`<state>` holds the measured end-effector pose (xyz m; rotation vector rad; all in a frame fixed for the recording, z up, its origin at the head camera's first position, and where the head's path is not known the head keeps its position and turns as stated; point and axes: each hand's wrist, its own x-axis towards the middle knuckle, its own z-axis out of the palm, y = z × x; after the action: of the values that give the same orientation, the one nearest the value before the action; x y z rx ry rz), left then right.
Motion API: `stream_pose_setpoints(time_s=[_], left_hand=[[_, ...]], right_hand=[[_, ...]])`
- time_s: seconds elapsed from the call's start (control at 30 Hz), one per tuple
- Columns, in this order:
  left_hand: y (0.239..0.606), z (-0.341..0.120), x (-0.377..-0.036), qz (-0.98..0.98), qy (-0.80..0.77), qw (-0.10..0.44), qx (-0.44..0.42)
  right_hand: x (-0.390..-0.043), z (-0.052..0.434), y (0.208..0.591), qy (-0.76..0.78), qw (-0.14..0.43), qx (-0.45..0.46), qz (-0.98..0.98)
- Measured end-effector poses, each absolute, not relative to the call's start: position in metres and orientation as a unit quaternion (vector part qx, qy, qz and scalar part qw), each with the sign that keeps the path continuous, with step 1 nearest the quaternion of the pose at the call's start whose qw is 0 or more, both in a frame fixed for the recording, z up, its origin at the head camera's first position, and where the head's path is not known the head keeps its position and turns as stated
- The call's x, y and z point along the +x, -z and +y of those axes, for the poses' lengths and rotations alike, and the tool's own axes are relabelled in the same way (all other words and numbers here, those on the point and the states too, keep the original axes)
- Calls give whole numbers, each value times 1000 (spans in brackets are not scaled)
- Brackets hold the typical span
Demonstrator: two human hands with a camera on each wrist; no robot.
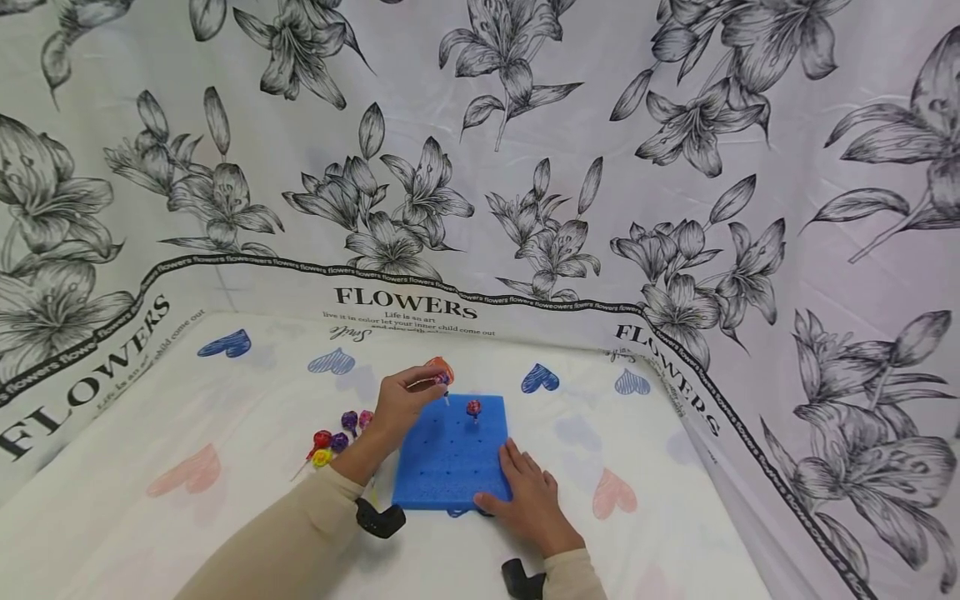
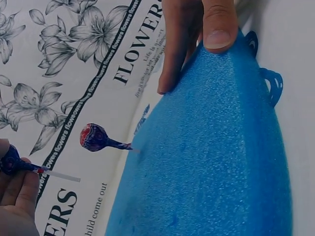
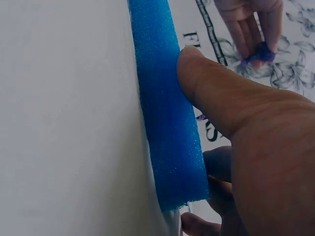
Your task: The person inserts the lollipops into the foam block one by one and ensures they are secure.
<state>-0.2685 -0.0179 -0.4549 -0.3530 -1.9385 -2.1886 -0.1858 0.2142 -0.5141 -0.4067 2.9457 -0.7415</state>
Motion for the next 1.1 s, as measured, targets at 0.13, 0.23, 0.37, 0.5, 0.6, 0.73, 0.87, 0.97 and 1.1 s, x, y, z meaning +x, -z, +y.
stream_pose_setpoints(time_s=[0.13,0.23,0.37,0.5,0.6,0.73,0.87,0.97,1.1], left_hand=[[461,-15,-268,-660,738,82,-111],[457,-14,-262,-657,743,67,-110],[447,-11,-251,-666,735,61,-108],[457,-8,-253,-689,714,72,-104],[475,-5,-264,-698,707,71,-93],[487,-3,-269,-697,711,54,-80],[488,-1,-268,-691,716,50,-82],[488,0,-269,-690,717,48,-82],[490,1,-270,-697,710,47,-85]], right_hand=[[-186,214,514,240,41,-131,961],[-186,213,513,238,44,-132,961],[-187,213,512,241,46,-131,961],[-187,213,512,242,51,-127,961],[-186,212,512,241,51,-125,961],[-185,211,512,240,46,-125,962],[-186,211,512,240,40,-128,961],[-186,212,512,240,39,-128,961],[-186,212,512,241,40,-126,961]])
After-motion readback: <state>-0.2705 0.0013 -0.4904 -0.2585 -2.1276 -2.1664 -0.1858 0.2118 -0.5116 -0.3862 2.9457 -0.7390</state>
